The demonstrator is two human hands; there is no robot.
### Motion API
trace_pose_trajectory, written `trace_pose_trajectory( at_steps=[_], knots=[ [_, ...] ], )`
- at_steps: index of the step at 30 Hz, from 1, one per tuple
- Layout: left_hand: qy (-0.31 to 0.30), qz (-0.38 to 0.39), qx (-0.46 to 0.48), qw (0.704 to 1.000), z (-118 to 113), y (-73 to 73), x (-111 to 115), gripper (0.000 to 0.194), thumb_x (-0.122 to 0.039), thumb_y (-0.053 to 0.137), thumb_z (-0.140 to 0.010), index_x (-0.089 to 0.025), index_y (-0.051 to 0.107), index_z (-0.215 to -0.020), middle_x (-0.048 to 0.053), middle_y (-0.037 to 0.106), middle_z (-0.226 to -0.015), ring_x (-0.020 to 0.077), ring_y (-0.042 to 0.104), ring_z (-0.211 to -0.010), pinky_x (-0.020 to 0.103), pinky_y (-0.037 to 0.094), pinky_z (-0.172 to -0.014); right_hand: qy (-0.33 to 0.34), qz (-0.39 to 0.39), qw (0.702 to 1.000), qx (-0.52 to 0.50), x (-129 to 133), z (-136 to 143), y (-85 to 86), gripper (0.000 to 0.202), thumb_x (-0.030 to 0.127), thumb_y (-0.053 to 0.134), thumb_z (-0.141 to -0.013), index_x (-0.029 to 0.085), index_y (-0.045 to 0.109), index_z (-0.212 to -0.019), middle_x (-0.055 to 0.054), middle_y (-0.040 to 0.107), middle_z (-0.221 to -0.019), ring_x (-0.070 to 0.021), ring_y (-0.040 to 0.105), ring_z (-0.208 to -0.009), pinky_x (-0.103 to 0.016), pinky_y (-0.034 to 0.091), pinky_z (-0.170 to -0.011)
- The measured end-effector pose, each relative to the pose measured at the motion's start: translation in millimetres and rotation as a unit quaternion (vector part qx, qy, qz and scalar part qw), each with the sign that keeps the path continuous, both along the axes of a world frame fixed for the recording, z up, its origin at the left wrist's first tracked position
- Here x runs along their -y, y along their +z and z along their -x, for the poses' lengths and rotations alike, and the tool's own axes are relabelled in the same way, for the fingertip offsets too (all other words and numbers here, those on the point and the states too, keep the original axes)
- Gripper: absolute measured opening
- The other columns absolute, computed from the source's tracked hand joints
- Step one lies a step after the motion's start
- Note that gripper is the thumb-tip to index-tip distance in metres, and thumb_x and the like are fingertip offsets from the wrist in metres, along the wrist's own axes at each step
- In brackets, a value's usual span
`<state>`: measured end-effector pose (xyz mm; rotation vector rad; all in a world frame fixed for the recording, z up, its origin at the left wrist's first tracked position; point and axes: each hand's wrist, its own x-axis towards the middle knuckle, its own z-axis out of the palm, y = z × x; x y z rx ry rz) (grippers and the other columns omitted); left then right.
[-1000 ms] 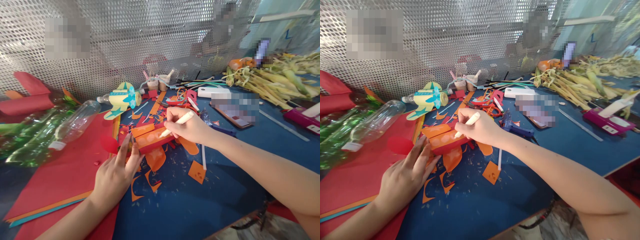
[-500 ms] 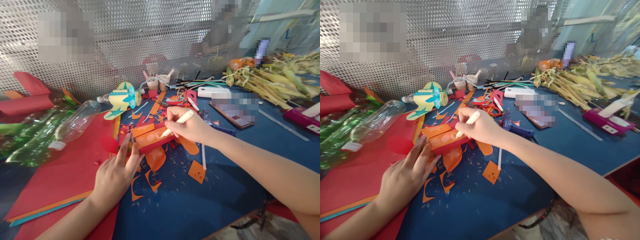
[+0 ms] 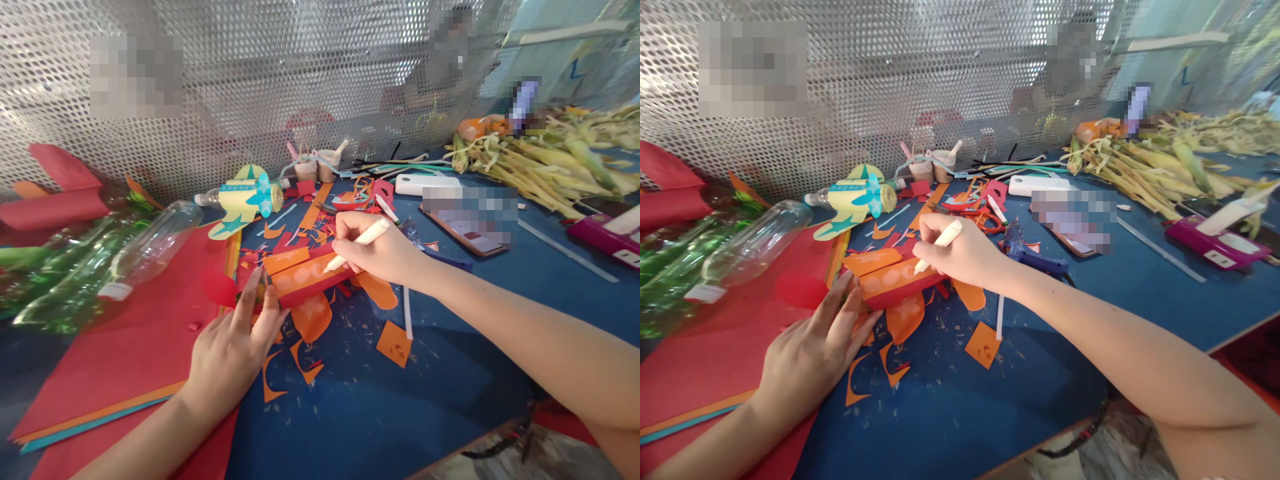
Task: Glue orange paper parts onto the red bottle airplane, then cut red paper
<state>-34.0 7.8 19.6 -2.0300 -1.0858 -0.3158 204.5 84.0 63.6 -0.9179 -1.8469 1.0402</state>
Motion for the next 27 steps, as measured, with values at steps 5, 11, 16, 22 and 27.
trace_pose_trajectory(
  at_steps=[5,11,16,22,27],
  knots=[
    [-0.007,-0.004,-0.004,1.000,-1.4,1.3,0.2,0.026,-0.028,0.059,-0.090,-0.013,0.057,-0.110,0.017,0.069,-0.115,0.0156,0.058,-0.048,0.030,0.037,-0.050,0.000,-0.006,1.000,-0.016,-1.3,-0.7,-1.4,0.019,0.016,0.052,-0.078,0.022,0.039,-0.066,0.010,0.048,-0.045,-0.0076,0.049,-0.043,-0.022,0.037,-0.048],
    [-0.003,0.009,0.010,1.000,-1.2,0.2,0.2,0.056,-0.027,0.059,-0.089,-0.015,0.038,-0.139,0.017,0.067,-0.120,0.0167,0.058,-0.049,0.030,0.036,-0.051,-0.008,-0.013,1.000,-0.024,-2.8,-0.3,-2.7,0.019,0.015,0.053,-0.079,0.023,0.039,-0.067,0.010,0.048,-0.045,-0.0085,0.052,-0.046,-0.023,0.038,-0.049],
    [-0.002,0.003,0.003,1.000,-1.0,0.6,0.1,0.063,-0.028,0.059,-0.090,-0.014,0.029,-0.143,0.017,0.067,-0.119,0.0163,0.058,-0.048,0.029,0.037,-0.049,0.004,-0.006,1.000,-0.022,-3.8,-0.8,-3.9,0.020,0.015,0.053,-0.079,0.023,0.039,-0.067,0.010,0.048,-0.045,-0.0085,0.053,-0.045,-0.023,0.038,-0.049],
    [0.002,-0.003,-0.006,1.000,-1.4,0.9,0.2,0.062,-0.029,0.059,-0.090,-0.012,0.030,-0.142,0.017,0.069,-0.116,0.0160,0.058,-0.047,0.029,0.038,-0.050,0.002,-0.014,1.000,-0.024,-5.0,-0.9,-5.4,0.020,0.014,0.053,-0.079,0.022,0.039,-0.067,0.010,0.048,-0.045,-0.0087,0.053,-0.046,-0.023,0.040,-0.050],
    [0.002,-0.003,-0.005,1.000,-0.2,0.5,-0.6,0.069,-0.030,0.058,-0.090,-0.012,0.023,-0.146,0.016,0.069,-0.116,0.0159,0.058,-0.048,0.029,0.037,-0.050,0.000,-0.017,1.000,-0.024,-5.1,-1.1,-5.5,0.019,0.014,0.053,-0.080,0.022,0.040,-0.068,0.010,0.049,-0.045,-0.0088,0.054,-0.047,-0.023,0.040,-0.050]
  ],
)
